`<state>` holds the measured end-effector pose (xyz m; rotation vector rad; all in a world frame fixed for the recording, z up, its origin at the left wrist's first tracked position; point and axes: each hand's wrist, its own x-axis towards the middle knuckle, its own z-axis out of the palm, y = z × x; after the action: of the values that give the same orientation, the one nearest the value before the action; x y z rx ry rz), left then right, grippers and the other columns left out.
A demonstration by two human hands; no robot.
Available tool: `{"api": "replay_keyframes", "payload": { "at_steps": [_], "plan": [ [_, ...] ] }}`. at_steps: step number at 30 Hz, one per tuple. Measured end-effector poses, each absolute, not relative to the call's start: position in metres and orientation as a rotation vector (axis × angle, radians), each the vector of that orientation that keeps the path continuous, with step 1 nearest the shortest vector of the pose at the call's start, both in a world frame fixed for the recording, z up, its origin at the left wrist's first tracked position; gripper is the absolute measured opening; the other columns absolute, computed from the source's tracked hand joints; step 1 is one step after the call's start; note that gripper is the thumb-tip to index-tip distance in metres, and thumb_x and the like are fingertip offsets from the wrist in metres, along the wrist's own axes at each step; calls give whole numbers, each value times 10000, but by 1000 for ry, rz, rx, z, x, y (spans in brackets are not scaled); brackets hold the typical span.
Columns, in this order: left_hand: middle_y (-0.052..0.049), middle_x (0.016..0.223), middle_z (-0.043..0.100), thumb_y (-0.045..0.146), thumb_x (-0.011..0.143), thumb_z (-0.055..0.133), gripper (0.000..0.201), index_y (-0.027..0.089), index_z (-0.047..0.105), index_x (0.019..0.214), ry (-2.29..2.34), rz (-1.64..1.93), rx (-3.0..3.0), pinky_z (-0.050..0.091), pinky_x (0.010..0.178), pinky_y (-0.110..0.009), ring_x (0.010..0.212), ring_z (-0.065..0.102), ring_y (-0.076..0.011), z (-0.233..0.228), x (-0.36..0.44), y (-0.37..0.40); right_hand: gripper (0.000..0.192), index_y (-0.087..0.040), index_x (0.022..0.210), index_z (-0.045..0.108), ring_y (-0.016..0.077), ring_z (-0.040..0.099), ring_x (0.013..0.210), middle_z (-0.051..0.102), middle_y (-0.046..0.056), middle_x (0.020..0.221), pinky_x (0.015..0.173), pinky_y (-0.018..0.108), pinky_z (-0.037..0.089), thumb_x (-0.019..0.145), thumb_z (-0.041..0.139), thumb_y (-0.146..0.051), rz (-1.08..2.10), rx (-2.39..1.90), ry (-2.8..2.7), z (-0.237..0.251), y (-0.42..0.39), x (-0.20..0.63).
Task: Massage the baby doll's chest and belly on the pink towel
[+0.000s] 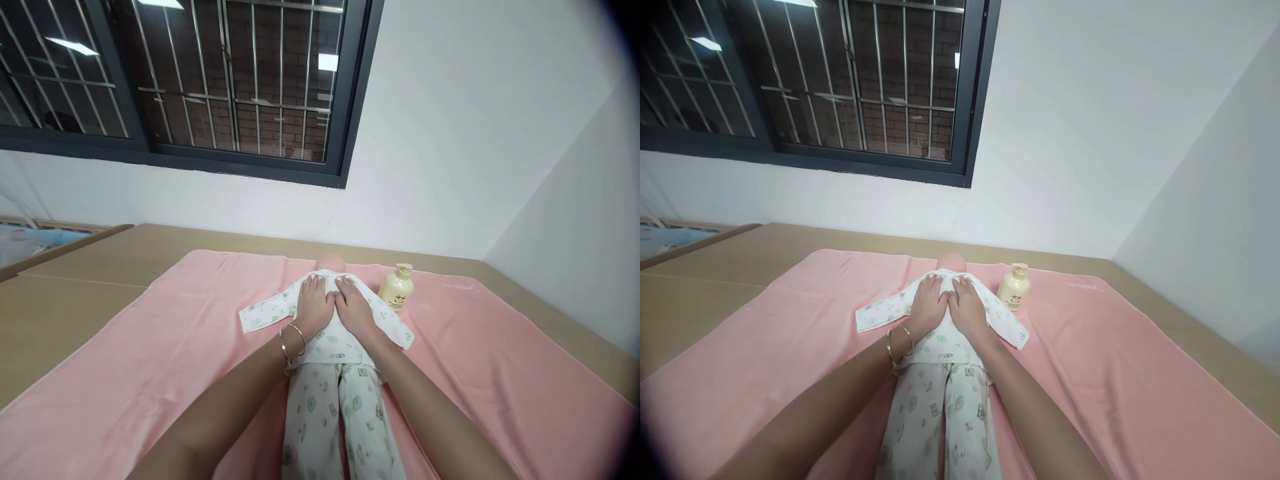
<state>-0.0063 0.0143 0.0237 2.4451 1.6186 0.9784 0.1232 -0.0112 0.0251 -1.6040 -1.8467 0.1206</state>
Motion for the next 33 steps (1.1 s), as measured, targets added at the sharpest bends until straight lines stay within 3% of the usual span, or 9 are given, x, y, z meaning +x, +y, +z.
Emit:
{"api": "replay_keyframes", "payload": {
  "at_steps": [5, 16, 25, 33],
  "plan": [
    [-157, 1416, 500, 264, 921, 383, 443, 109, 485, 1323, 1617, 977, 2449, 291, 1146, -481, 1371, 387, -286, 25, -6, 14, 493, -121, 1405, 485, 255, 283, 1440, 369, 131, 1523, 1187, 439, 236, 974, 324, -298, 125, -1614, -1838, 19, -9, 123],
    [-165, 1404, 507, 270, 919, 383, 441, 105, 496, 1312, 1637, 968, 2471, 297, 1147, -474, 1357, 402, -290, 24, -6, 15, 490, -120, 1393, 498, 251, 311, 1425, 404, 134, 1501, 1181, 438, 256, 968, 324, -291, 101, -1591, -1845, 19, -9, 124],
    [-168, 1478, 432, 278, 904, 413, 505, 101, 443, 1376, 1585, 897, 2484, 263, 1165, -491, 1422, 315, -301, 24, -9, 17, 527, -51, 1434, 416, 265, 231, 1458, 317, 179, 1539, 1200, 489, 200, 977, 278, -274, 37, -1504, -2000, 8, 1, 134],
    [-166, 1461, 451, 270, 904, 418, 490, 106, 460, 1364, 1588, 925, 2486, 267, 1166, -485, 1408, 341, -297, 24, -9, 16, 523, -66, 1434, 418, 253, 249, 1451, 356, 170, 1521, 1202, 487, 203, 980, 272, -281, 47, -1502, -1994, 12, -2, 132]
  ]
}}
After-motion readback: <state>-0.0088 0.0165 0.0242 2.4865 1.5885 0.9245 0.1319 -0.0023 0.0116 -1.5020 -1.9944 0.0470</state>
